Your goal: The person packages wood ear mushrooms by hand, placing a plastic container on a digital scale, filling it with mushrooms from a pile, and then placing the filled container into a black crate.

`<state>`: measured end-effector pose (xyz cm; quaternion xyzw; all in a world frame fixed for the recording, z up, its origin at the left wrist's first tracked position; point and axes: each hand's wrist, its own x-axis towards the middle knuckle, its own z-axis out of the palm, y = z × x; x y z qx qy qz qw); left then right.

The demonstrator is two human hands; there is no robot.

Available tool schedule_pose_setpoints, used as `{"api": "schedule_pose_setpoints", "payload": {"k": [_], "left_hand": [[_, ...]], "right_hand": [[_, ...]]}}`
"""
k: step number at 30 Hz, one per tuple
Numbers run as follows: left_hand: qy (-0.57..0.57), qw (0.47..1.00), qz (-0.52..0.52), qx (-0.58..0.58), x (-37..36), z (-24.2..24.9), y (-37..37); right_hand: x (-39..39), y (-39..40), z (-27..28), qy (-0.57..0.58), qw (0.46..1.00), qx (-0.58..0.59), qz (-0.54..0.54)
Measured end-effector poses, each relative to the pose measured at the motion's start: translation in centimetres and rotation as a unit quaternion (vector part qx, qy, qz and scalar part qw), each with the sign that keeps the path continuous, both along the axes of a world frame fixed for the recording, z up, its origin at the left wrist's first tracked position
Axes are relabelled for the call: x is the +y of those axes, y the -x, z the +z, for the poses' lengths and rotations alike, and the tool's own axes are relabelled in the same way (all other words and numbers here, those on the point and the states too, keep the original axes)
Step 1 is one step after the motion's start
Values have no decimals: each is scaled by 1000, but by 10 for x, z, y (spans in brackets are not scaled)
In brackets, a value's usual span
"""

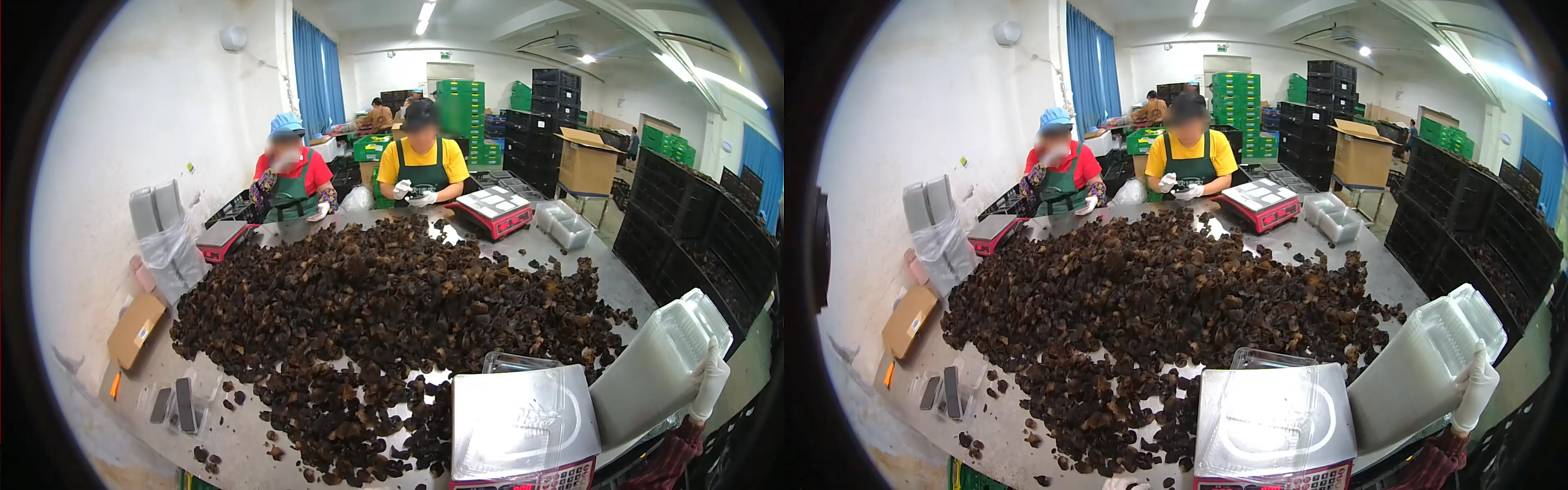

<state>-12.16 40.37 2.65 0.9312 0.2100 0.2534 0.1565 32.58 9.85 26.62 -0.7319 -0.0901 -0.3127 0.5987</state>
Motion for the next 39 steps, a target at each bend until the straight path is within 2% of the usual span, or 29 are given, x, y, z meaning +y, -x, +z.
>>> {"api": "schedule_pose_setpoints", "payload": {"k": [11, 16, 20, 29, 39], "left_hand": [[6, 1000, 14, -16, -1, 0, -3], [-2, 1000, 19, -14, -1, 0, -2], [5, 1000, 9, -23, 0, 1, -2], [-2, 1000, 11, -21, 0, -1, -1], [-5, 1000, 7, -16, 1, -8, 1]], "right_hand": [[1, -2, -3, -20, 1000, -20, 14], [-6, -11, -9, -21, 1000, 1, -11], [-10, -14, -10, -34, 999, 18, 11], [-16, -25, -17, 5, 1000, -17, -18], [-27, -32, -20, 12, 1000, -13, 11]]}}
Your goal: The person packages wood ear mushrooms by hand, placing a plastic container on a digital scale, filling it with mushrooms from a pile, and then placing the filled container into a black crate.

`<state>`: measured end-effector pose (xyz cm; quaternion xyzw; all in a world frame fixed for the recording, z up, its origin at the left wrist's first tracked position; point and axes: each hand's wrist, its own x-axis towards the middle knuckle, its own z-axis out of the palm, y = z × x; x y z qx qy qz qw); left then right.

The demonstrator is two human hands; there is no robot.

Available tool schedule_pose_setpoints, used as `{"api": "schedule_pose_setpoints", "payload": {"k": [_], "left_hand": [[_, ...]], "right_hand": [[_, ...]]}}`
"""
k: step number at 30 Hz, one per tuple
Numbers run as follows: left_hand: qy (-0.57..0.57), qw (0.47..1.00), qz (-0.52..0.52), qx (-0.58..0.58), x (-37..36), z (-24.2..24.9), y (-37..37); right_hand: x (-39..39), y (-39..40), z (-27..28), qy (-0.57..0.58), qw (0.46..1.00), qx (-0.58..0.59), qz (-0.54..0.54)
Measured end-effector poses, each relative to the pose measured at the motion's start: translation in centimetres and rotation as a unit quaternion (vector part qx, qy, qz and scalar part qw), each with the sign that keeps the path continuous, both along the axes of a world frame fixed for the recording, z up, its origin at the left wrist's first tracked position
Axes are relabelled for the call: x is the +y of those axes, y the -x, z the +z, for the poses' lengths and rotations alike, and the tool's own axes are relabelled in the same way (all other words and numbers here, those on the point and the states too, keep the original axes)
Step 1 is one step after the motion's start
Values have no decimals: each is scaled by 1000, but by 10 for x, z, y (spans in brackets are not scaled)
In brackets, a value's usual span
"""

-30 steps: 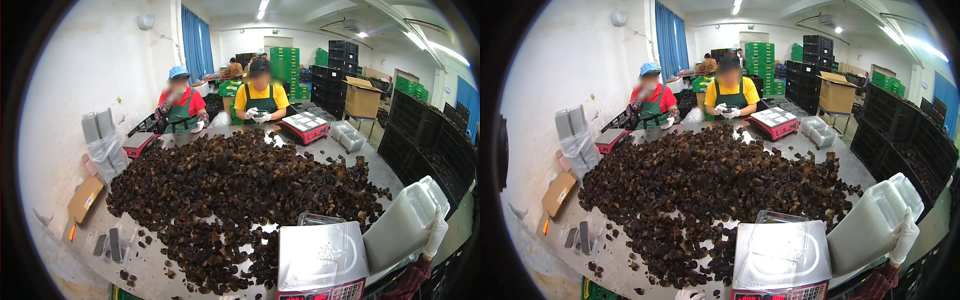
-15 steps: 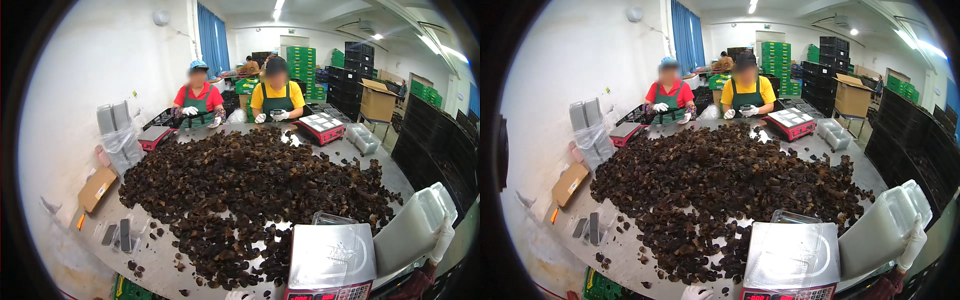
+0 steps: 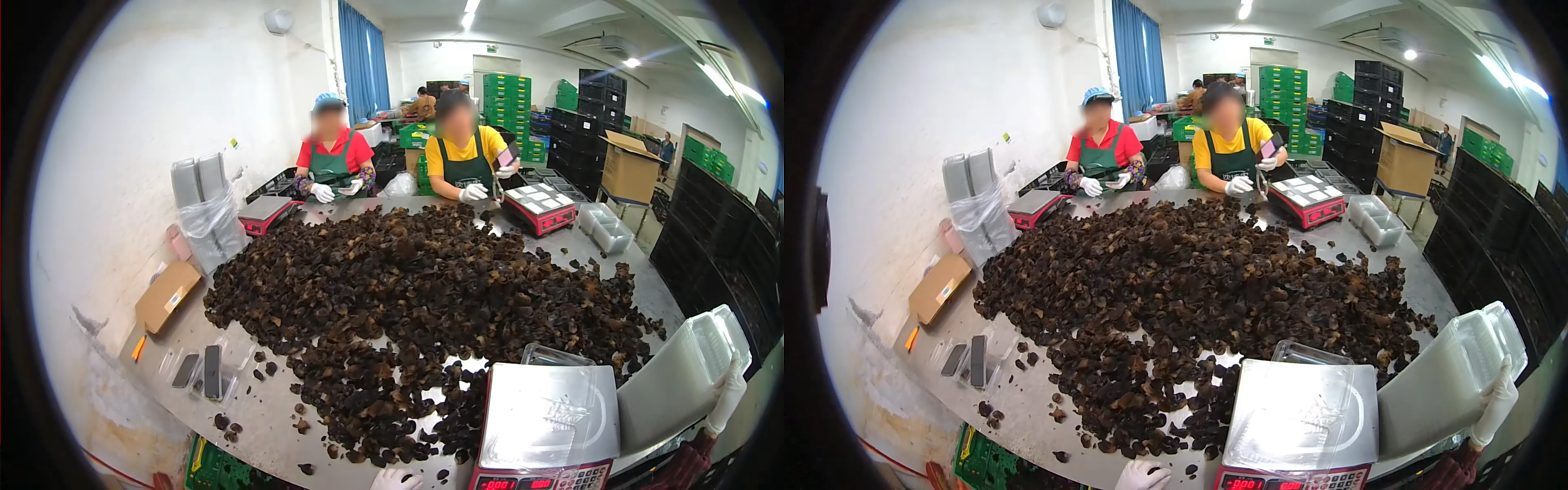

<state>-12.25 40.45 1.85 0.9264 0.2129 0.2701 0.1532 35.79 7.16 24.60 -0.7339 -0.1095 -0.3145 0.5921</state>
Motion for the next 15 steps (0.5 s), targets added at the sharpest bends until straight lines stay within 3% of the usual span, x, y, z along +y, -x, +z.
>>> {"api": "schedule_pose_setpoints", "payload": {"k": [7, 11, 13, 14, 15], "left_hand": [[-7, 1000, -2, 13, 6, -16, 6], [84, 993, -2, -85, 8, -14, 14], [116, 987, 31, -108, 6, -8, 19], [102, 986, 49, -124, 9, -9, 24], [85, 984, 62, -141, 13, -8, 28]], "right_hand": [[-9, -2, -2, 1, 999, 20, 30], [-21, -10, 1, 8, 997, 26, 67], [-19, -24, 1, -86, 990, 18, 111], [-2, 4, 8, -129, 971, 30, 198], [-2, -3, 9, -123, 969, 38, 210]]}}
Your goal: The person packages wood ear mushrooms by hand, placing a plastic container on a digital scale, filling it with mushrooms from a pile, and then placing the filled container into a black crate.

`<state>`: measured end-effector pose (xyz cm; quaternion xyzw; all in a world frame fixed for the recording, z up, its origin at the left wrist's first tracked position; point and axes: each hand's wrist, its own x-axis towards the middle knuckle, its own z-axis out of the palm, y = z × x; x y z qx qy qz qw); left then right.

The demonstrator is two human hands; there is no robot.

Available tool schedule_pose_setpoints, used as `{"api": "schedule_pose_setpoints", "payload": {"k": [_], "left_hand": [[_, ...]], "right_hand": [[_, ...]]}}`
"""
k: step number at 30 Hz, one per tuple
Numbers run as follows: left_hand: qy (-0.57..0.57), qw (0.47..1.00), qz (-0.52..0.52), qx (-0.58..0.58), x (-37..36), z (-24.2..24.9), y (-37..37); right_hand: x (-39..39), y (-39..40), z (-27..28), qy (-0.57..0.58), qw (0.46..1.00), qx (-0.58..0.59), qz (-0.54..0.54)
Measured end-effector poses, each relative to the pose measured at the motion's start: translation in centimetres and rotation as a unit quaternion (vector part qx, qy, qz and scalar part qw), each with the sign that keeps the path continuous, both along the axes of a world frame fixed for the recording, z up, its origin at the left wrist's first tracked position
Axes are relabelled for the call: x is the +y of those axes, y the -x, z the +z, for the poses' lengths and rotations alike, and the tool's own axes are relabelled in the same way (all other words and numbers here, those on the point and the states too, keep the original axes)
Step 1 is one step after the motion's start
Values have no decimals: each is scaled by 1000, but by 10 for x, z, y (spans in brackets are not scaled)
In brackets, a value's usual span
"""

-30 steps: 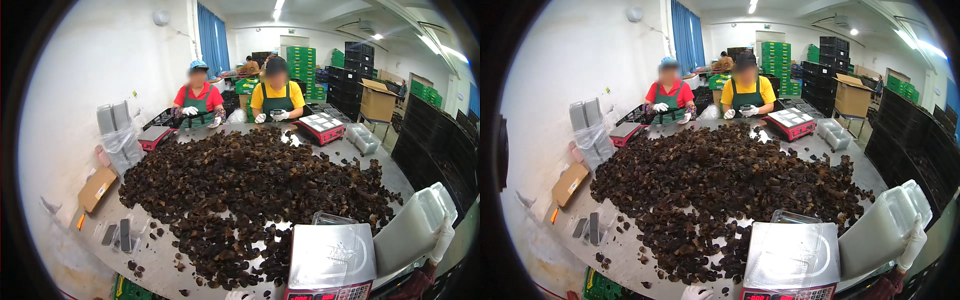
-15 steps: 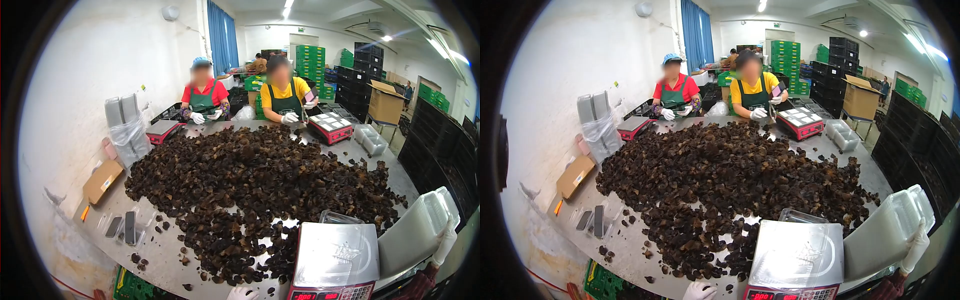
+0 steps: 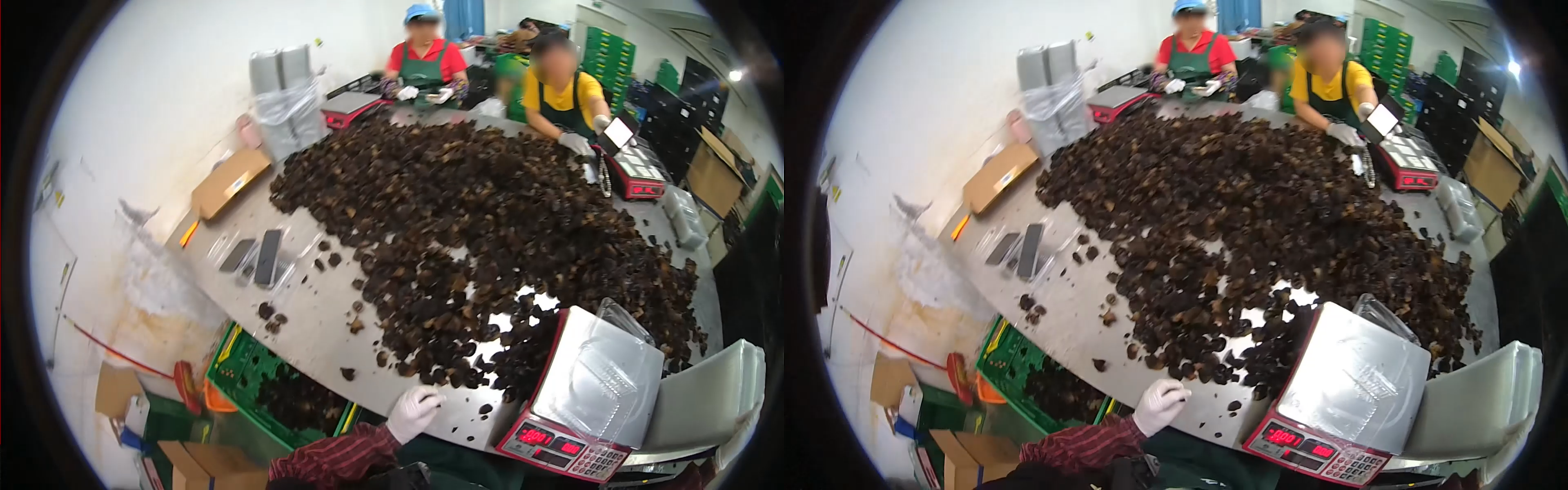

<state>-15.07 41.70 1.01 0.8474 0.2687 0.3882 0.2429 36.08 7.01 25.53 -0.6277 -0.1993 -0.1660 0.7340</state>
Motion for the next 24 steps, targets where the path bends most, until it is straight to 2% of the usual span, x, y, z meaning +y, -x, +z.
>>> {"api": "schedule_pose_setpoints", "payload": {"k": [1, 2, 3, 5, 6, 8, 11, 13, 14, 15, 16, 17, 18, 19, 20, 22, 24], "left_hand": [[22, 1000, 14, -9, 3, 6, 8], [5, 999, 49, -14, 8, 15, 16], [-6, 996, 92, -5, 12, 12, 27], [-54, 982, 172, 50, 25, 3, 52], [-92, 969, 209, 97, 33, 1, 64], [-129, 944, 250, 174, 48, 5, 78], [-128, 936, 286, 159, 69, 6, 85], [-71, 943, 284, 160, 89, -8, 96], [-71, 944, 282, 157, 99, -11, 97], [-46, 947, 301, 102, 111, -13, 98], [-20, 947, 318, 46, 121, -12, 97], [19, 950, 311, 31, 129, -10, 96], [18, 950, 310, 29, 137, -5, 93], [9, 958, 280, 54, 143, 1, 90], [0, 965, 250, 80, 149, 7, 86], [-46, 942, 259, 210, 153, 18, 76], [-62, 943, 251, 211, 171, 1, 79]], "right_hand": [[-14, -18, -5, 106, 989, -71, -74], [-37, -41, -14, 208, 956, -144, -149], [-57, -62, -21, 304, 901, -215, -221], [-86, -92, -30, 469, 733, -344, -352], [-62, -62, -14, 468, 735, -344, -350], [-18, -6, 14, 495, 775, -200, -337], [-27, -22, 8, 496, 768, -208, -347], [-41, -37, 0, 499, 763, -205, -357], [-56, -57, -11, 475, 787, -197, -341], [-67, -69, -18, 451, 810, -189, -325], [-49, -48, -11, 450, 809, -189, -328], [-30, -28, -5, 311, 906, -124, -258], [-1, 2, 7, 161, 970, -56, -176], [15, 17, 13, 5, 996, 14, -85], [15, 19, 15, 4, 996, 13, -85], [2, 11, 17, 172, 966, -48, -186], [-8, 1, 19, 334, 897, -106, -271]]}}
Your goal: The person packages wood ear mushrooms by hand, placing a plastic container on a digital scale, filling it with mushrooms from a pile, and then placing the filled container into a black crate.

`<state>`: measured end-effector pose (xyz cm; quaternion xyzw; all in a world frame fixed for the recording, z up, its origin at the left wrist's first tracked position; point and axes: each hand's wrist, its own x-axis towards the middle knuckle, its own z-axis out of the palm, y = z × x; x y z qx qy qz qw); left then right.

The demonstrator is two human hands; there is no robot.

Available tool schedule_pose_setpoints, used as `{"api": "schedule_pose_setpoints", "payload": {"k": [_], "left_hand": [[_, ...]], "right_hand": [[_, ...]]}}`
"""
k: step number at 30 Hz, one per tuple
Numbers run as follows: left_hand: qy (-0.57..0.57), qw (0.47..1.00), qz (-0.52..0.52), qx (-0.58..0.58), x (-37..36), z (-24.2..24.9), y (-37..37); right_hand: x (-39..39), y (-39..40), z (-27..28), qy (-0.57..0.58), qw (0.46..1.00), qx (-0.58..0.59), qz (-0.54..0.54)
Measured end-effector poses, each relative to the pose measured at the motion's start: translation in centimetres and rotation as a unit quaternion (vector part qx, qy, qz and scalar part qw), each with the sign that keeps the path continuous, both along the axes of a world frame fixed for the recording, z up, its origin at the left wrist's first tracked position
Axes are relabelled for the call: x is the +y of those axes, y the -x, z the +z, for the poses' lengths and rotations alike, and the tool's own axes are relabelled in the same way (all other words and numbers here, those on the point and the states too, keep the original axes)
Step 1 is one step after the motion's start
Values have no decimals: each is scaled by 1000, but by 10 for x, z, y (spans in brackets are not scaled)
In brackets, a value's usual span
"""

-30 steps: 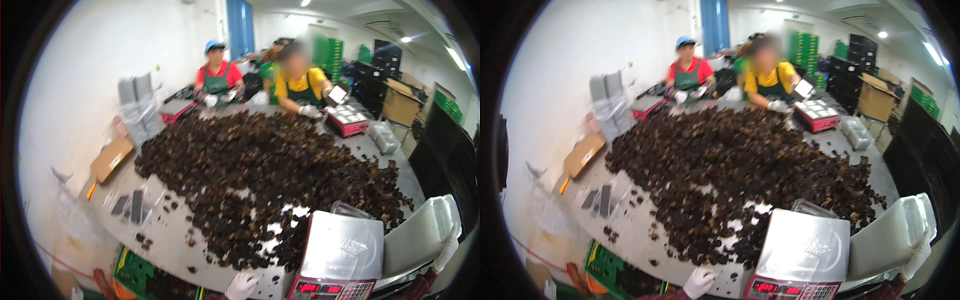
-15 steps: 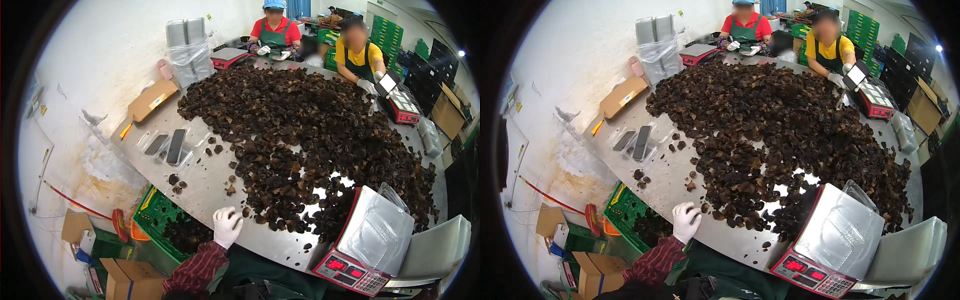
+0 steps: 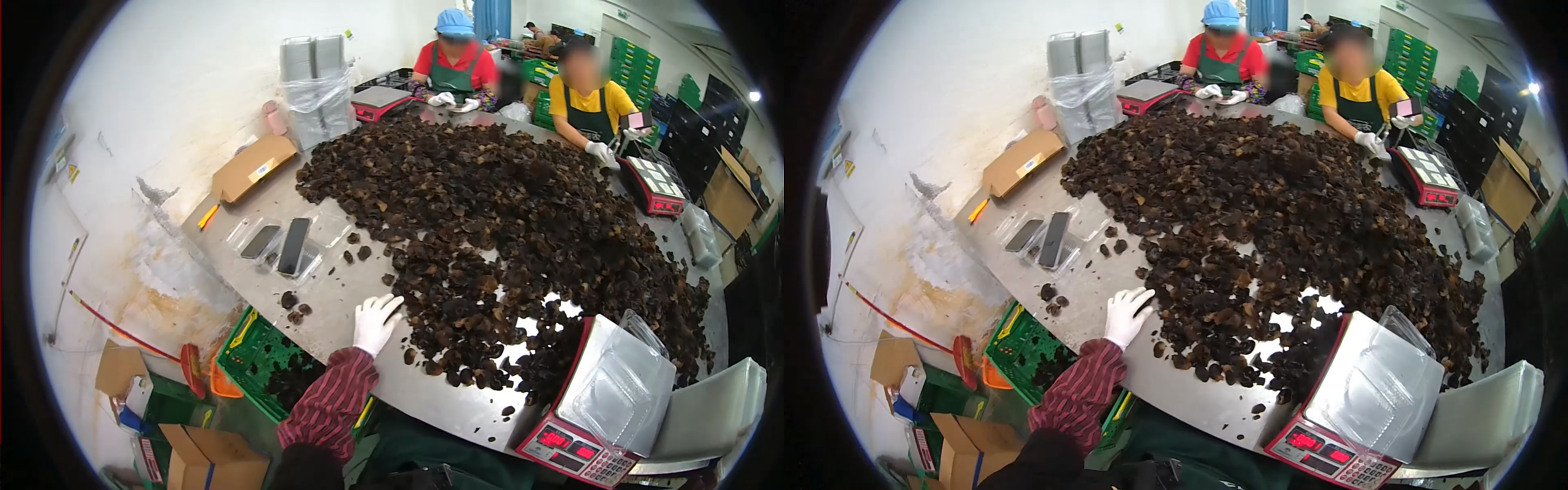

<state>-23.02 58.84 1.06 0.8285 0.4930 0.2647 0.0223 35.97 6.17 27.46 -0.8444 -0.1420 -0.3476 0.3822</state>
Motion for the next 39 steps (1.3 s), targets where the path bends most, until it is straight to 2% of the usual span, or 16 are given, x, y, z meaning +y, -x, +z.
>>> {"api": "schedule_pose_setpoints", "payload": {"k": [1, 6, 8, 9, 12, 13, 14, 16, 20, 24, 27, 30, 32, 34, 36, 39], "left_hand": [[-4, 999, -4, -37, 10, -2, 3], [-59, 986, 79, -132, 27, -17, 37], [-113, 978, 143, -103, 31, -7, 71], [-107, 967, 231, 9, 17, 25, 78], [-108, 945, 302, 70, 21, 16, 129], [-124, 949, 286, 57, 24, 7, 139], [-126, 949, 285, 38, 28, -3, 146], [-99, 968, 230, 31, 40, -12, 162], [-60, 955, 288, 45, 48, -17, 189], [-102, 945, 310, 37, 41, -36, 253], [-117, 921, 372, -18, 18, -75, 320], [88, 921, 379, -21, -20, -101, 362], [66, 904, 420, 40, -42, -117, 348], [89, 886, 455, -20, -46, -92, 314], [-45, 914, 395, -81, -41, -78, 281], [-86, 962, 236, -109, -48, -19, 180]], "right_hand": [[3, 0, 1, 87, 995, -22, -42], [-3, -12, -2, 22, 999, 42, -16], [1, -3, 0, 11, 1000, -10, 18], [-3, -14, -8, 10, 1000, -12, 13], [-46, -90, -55, -151, 960, 78, 222], [-38, -56, -38, -204, 932, 97, 284], [-29, -26, -11, 148, 983, 2, 109], [-27, -25, -20, 71, 996, 33, 43], [-17, -27, -27, -91, 993, 55, 46], [-19, -24, -27, -98, 991, 62, 62], [-35, -39, -38, -5, 999, 17, 51], [-28, -34, -34, -90, 987, 43, 129], [-32, -33, -35, -55, 990, 18, 125], [-26, -29, -33, -125, 982, 74, 125], [-16, -27, -33, -186, 969, 92, 131], [-12, -22, -31, -170, 977, 74, 108]]}}
